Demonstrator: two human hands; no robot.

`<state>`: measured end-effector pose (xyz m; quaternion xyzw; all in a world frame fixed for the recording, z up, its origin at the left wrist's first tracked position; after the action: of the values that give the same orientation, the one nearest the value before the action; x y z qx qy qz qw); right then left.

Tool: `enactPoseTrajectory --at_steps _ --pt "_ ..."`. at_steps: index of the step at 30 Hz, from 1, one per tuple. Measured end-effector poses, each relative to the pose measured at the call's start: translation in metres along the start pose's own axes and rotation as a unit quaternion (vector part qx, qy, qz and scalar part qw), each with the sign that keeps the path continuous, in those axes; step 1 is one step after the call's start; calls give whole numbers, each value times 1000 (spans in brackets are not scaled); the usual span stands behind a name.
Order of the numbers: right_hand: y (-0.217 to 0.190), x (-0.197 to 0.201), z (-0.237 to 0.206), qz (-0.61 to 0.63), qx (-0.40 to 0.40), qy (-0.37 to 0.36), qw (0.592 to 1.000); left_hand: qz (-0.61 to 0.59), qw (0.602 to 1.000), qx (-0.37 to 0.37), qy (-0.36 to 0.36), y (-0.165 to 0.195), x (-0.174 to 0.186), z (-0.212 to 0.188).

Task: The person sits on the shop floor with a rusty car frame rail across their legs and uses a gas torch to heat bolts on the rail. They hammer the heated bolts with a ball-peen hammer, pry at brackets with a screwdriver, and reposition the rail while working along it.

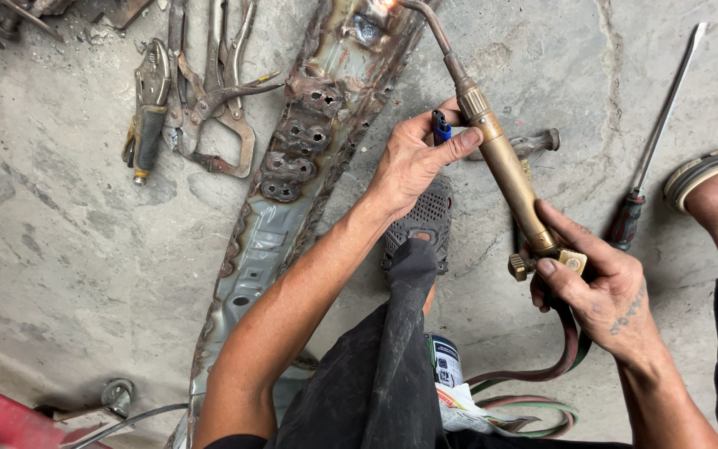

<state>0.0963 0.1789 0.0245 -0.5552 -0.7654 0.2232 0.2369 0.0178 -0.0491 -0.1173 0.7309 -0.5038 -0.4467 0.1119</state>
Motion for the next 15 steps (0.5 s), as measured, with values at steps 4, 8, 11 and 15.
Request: enactPoseTrajectory --at_steps 4,8,11,15 --pt "0 0 -1 -2 3 0 1000 7 1000 1 3 1 0 0" --pt "0 0 -1 -3 -1 1 1000 -3 1000 1 0 1 0 0" --pt "0 0 0 0 3 -1 1000 -8 1000 7 3 1 -1 0" --pt "0 1 -1 2 7 -1 1000 -7 1000 7 -2 2 -1 0"
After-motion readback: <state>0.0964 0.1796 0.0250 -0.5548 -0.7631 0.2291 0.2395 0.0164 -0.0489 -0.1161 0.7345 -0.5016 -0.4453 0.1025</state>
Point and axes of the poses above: each hand's wrist, its own z-axis towards the middle knuckle, its own x-axis out of the back of the hand, y = z × x, the point moved 3 cm from there along z, towards the middle knuckle, and after that the axes turned 9 degrees about -z, right-handed, at the moved point
